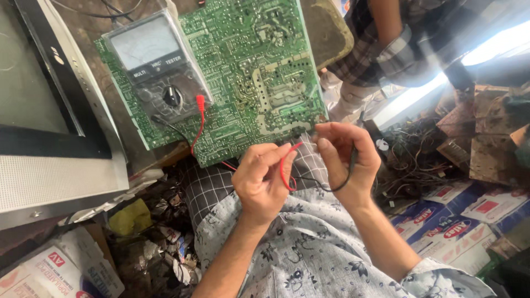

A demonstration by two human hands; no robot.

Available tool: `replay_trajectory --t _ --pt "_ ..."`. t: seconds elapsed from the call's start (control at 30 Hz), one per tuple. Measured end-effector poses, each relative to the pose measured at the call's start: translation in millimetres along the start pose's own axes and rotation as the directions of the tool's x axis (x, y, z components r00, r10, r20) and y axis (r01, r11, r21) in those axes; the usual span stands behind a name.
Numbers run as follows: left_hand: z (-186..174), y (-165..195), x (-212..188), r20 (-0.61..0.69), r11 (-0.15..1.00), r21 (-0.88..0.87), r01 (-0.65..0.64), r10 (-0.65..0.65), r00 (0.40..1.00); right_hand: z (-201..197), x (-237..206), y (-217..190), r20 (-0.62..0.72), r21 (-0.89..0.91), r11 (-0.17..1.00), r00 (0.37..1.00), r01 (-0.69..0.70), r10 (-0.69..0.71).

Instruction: The person uses a multimeter to test points on a green circuit board. They repeatedly place the red and black probes on different solder joints and traces while holding the board steady with one hand. The multimeter is visible on the board, and the person adjusts probe positions throughout the clip.

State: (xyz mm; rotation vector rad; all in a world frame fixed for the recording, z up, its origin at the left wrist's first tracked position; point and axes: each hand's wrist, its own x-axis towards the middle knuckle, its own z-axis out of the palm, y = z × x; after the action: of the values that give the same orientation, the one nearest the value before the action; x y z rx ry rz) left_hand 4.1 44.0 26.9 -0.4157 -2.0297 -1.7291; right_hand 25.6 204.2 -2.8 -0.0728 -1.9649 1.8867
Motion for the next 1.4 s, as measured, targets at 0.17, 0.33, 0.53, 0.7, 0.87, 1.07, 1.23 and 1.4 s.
replay_trajectory --t 0.17,0.33,0.53,0.7,0.87,1.07,1.23,1.4 --pt "-3 -7 -7 -0.005 0.974 -0.102 0.202 -0.204 0.979 -1 -3 -4 0.133 0.015 1.000 0.991 0.009 -0.011" --pt "-5 -12 -12 0.029 0.921 -0.209 0.329 -0.331 0.943 6 0 -4 0.192 -0.021 1.000 0.981 -0.008 0.012" --pt "-2 -17 -21 0.137 0.807 -0.372 0.458 -0.440 0.887 3 5 -10 0.256 -0.179 0.978 0.965 0.110 -0.062" --pt "5 -22 -26 0.235 0.681 -0.455 0.573 -0.529 0.815 -5 6 -10 0.253 -0.164 0.970 0.958 0.181 -0.136" --pt "9 -21 -26 0.299 0.606 -0.470 0.642 -0.575 0.762 -10 0 -3 0.182 -0.165 0.985 0.983 0.059 -0.028" --pt "15 -11 -21 0.162 0.914 -0.208 0.349 -0.319 0.934 -11 -8 7 0.117 0.010 0.990 0.983 -0.142 0.140" --pt "16 2 -15 0.129 0.981 -0.016 0.193 -0.190 0.973 -9 -13 10 0.103 0.106 0.982 0.984 -0.154 0.143" --pt "21 2 -16 0.103 0.966 -0.111 0.233 -0.222 0.970 -10 -19 10 0.098 0.066 0.998 0.995 -0.003 -0.003"
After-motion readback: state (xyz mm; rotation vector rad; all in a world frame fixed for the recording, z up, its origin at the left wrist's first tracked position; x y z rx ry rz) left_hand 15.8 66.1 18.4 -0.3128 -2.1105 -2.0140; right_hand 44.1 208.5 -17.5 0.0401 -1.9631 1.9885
